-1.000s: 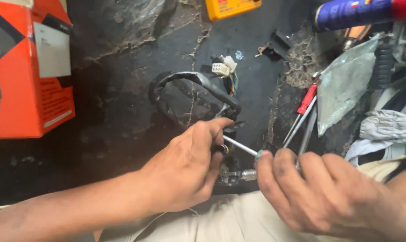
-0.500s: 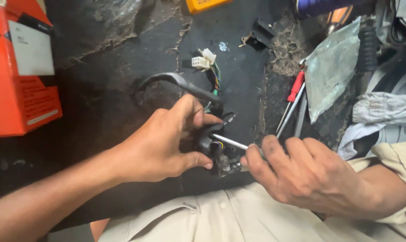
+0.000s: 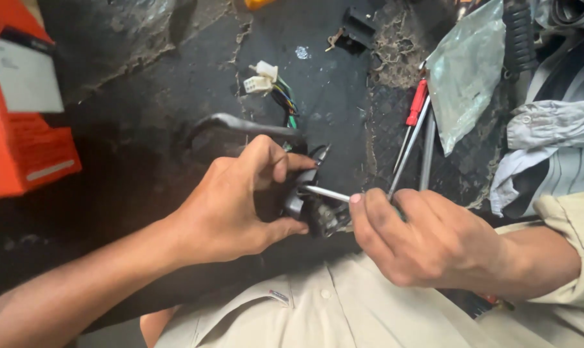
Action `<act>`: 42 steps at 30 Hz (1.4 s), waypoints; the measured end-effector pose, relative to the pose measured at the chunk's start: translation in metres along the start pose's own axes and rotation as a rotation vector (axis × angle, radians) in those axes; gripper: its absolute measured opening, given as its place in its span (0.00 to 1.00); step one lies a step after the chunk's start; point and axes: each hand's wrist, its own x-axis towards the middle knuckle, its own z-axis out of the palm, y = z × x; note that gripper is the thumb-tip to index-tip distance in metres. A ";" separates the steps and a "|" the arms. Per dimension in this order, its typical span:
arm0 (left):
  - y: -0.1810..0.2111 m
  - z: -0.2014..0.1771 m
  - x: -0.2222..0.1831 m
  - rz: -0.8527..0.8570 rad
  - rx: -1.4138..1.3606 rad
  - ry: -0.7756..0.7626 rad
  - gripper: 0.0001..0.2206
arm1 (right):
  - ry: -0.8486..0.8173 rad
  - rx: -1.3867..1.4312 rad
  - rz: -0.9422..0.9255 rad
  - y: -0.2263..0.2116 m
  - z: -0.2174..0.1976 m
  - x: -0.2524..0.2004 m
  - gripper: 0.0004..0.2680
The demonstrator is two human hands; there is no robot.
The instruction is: Disassembling and reassembling a motorcycle handlebar switch housing using a screwdriver.
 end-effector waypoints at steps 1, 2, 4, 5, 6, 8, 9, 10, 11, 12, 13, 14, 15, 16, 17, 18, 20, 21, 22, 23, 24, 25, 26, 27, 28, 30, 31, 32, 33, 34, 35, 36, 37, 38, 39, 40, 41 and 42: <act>-0.003 0.001 -0.003 0.001 -0.002 0.005 0.28 | -0.001 0.000 -0.005 -0.002 0.002 0.000 0.07; -0.006 0.003 -0.006 0.051 0.025 0.042 0.28 | 0.032 -0.084 -0.051 -0.004 0.004 0.000 0.09; -0.009 0.007 -0.008 0.110 0.054 0.078 0.29 | 0.064 -0.177 -0.095 -0.011 0.009 -0.005 0.10; -0.009 0.008 -0.010 0.095 0.058 0.072 0.28 | -0.015 0.028 0.041 -0.016 0.013 -0.009 0.12; -0.010 0.010 -0.011 0.080 0.063 0.066 0.28 | -0.093 0.233 0.176 -0.021 0.018 -0.014 0.14; -0.008 0.010 -0.010 0.095 0.124 0.066 0.29 | -0.116 0.327 0.305 -0.025 0.011 -0.004 0.14; -0.007 0.010 -0.011 0.101 0.186 0.071 0.29 | -0.135 0.431 0.428 -0.027 0.008 0.001 0.14; -0.007 0.010 -0.012 0.101 0.190 0.074 0.29 | -0.131 0.430 0.425 -0.024 0.005 0.001 0.14; -0.007 0.011 -0.013 0.121 0.149 0.080 0.29 | -0.053 0.392 0.319 -0.022 0.002 0.002 0.13; -0.008 0.012 -0.012 0.140 0.108 0.087 0.30 | 0.025 0.352 0.214 -0.020 0.000 0.001 0.13; -0.006 0.013 -0.012 0.140 0.110 0.082 0.30 | 0.027 0.352 0.219 -0.020 -0.001 -0.001 0.13; -0.005 0.014 -0.010 0.009 0.139 0.073 0.30 | 0.052 0.098 0.070 -0.020 -0.002 -0.003 0.12; -0.004 0.016 -0.010 -0.128 0.168 0.063 0.31 | 0.079 -0.151 -0.079 -0.020 -0.002 -0.005 0.11; -0.006 0.018 -0.012 -0.133 0.171 0.059 0.31 | 0.082 -0.147 -0.074 -0.022 0.000 -0.007 0.11; -0.007 0.020 -0.013 -0.012 0.215 0.092 0.31 | 0.081 -0.202 -0.104 -0.024 0.002 -0.010 0.11; -0.008 0.022 -0.013 0.110 0.258 0.123 0.32 | 0.079 -0.257 -0.135 -0.025 0.004 -0.012 0.10; -0.012 0.027 -0.014 0.143 0.247 0.132 0.31 | 0.001 0.031 0.053 -0.028 -0.001 -0.010 0.11; -0.014 0.030 -0.015 0.175 0.232 0.147 0.30 | -0.073 0.321 0.232 -0.031 -0.003 -0.009 0.12; -0.014 0.032 -0.015 0.174 0.236 0.135 0.30 | -0.069 0.323 0.244 -0.029 0.001 -0.012 0.12; -0.013 0.034 -0.014 0.151 0.214 0.141 0.31 | -0.129 0.524 0.397 -0.027 0.005 -0.014 0.10; -0.013 0.035 -0.013 0.128 0.191 0.147 0.31 | -0.187 0.726 0.548 -0.025 0.009 -0.016 0.09; -0.012 0.036 -0.011 0.128 0.195 0.138 0.31 | -0.183 0.728 0.557 -0.023 0.006 -0.017 0.09; -0.011 0.037 -0.010 0.085 0.209 0.130 0.31 | -0.153 0.706 0.522 -0.020 0.003 -0.017 0.09; -0.010 0.038 -0.009 0.040 0.222 0.127 0.31 | -0.124 0.685 0.482 -0.018 0.000 -0.017 0.11; -0.009 0.039 -0.008 0.038 0.224 0.125 0.31 | -0.122 0.688 0.484 -0.014 -0.005 -0.016 0.11; -0.006 0.041 -0.006 0.077 0.155 0.122 0.30 | -0.058 0.245 0.062 -0.006 -0.018 -0.013 0.12; -0.009 0.041 -0.007 0.076 0.158 0.125 0.30 | -0.054 0.244 0.060 -0.003 -0.014 -0.014 0.12; -0.013 0.041 -0.008 0.061 0.185 0.129 0.30 | 0.062 -0.039 -0.105 0.000 -0.011 -0.013 0.12; -0.016 0.041 -0.009 0.044 0.207 0.132 0.31 | 0.176 -0.321 -0.269 0.003 -0.008 -0.013 0.12; -0.017 0.040 -0.008 0.042 0.207 0.135 0.31 | 0.178 -0.319 -0.271 0.003 -0.006 -0.013 0.12; -0.019 0.040 -0.009 0.067 0.204 0.138 0.31 | 0.140 -0.316 -0.296 0.002 -0.003 -0.014 0.12; -0.020 0.040 -0.009 0.092 0.201 0.141 0.30 | 0.102 -0.313 -0.322 0.001 -0.001 -0.014 0.13; -0.020 0.039 -0.009 0.090 0.200 0.140 0.30 | 0.102 -0.311 -0.321 -0.004 -0.003 -0.013 0.13; -0.020 0.039 -0.009 0.123 0.225 0.146 0.31 | 0.005 -0.148 -0.154 -0.009 -0.006 -0.012 0.14; -0.021 0.039 -0.010 0.155 0.247 0.148 0.31 | -0.095 0.015 0.013 -0.015 -0.008 -0.012 0.15; -0.022 0.040 -0.010 0.152 0.243 0.145 0.31 | -0.099 0.020 0.015 -0.016 -0.009 -0.011 0.15; -0.023 0.040 -0.010 0.105 0.294 0.134 0.31 | -0.206 0.170 0.137 -0.018 -0.009 -0.009 0.16; -0.023 0.040 -0.011 0.058 0.344 0.123 0.30 | -0.311 0.319 0.259 -0.019 -0.010 -0.008 0.17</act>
